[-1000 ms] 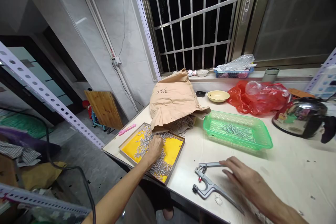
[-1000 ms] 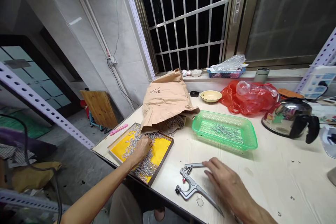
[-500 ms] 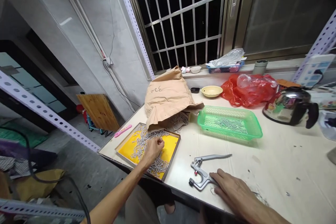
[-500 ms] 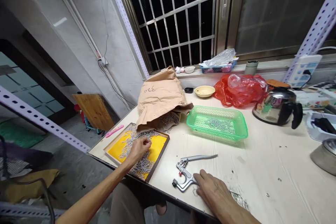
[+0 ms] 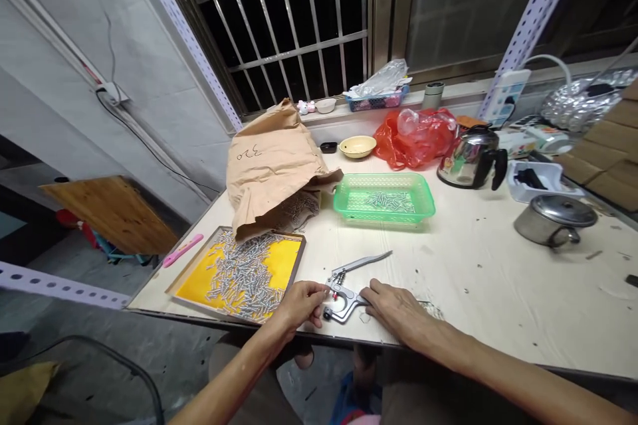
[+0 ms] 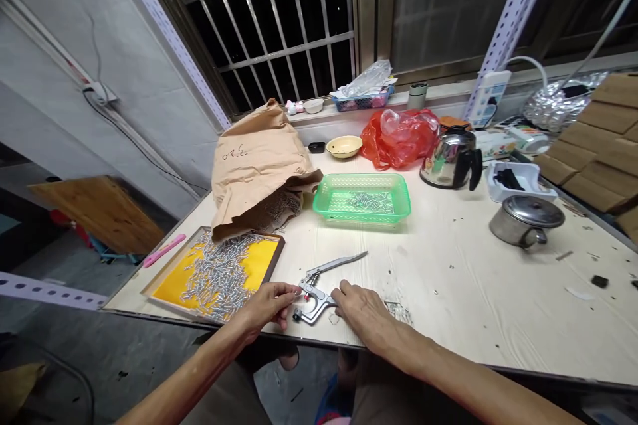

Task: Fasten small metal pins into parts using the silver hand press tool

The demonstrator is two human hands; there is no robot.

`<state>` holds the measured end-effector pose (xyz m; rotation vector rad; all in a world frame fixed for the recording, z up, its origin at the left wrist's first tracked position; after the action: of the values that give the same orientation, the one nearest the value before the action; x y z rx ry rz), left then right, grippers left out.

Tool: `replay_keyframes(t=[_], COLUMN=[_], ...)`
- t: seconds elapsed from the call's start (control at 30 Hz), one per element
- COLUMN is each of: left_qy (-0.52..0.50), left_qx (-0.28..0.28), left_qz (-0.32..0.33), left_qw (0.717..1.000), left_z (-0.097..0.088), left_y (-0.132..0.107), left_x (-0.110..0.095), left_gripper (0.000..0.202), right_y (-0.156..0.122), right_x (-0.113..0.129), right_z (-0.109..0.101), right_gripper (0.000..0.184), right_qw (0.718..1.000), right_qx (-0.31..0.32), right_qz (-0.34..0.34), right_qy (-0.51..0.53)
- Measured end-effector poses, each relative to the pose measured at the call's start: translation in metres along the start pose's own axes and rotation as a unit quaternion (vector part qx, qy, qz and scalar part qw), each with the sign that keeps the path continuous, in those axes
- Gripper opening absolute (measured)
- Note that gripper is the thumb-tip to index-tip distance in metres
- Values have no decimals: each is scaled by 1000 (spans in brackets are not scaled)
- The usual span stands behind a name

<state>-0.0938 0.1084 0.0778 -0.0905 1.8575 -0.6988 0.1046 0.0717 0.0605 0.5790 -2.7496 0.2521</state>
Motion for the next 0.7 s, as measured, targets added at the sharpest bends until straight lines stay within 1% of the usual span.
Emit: replay_keyframes(t=[0.1, 0.2, 0.3, 0.37, 0.57, 0.7], left_qy=[5, 13, 35, 53, 48, 95], left_qx=[7, -11, -40, -50, -29, -18], left_qz=[1, -4, -15, -22, -72, -100], left_qw=[1000, 1000, 998, 997, 996, 990], left_z=[-1, -2, -2, -1, 3, 1], left_y=[3, 5, 8, 9, 11, 16], left_x=[2, 6, 11, 12, 11, 9], left_gripper=[46, 47, 46, 45, 37, 31], right_y=[0, 1, 0, -1, -1, -1], right_x=[-1, -2, -3, -3, -3, -4], right_z=[1, 3, 5, 5, 10, 10], right_gripper=[11, 11, 11, 11, 11, 11], right_qw=[1000, 1000, 1000, 1000, 999, 1000], right_qx=[0, 2, -9, -16, -31, -21], right_qz=[0, -2, -10, -14, -2, -5], right_qy=[2, -1, -5, -12, -30, -22])
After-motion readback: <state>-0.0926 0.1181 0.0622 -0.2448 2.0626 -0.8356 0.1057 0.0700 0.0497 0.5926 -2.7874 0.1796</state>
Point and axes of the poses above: each hand's wrist, its own y-axis towards the middle knuckle, its own z-axis out of the palm, x = y × z, the point moved 3 cm from there along y, towards the middle knuckle, and after that the axes turned 2 degrees about z, right-handed, at the moved point
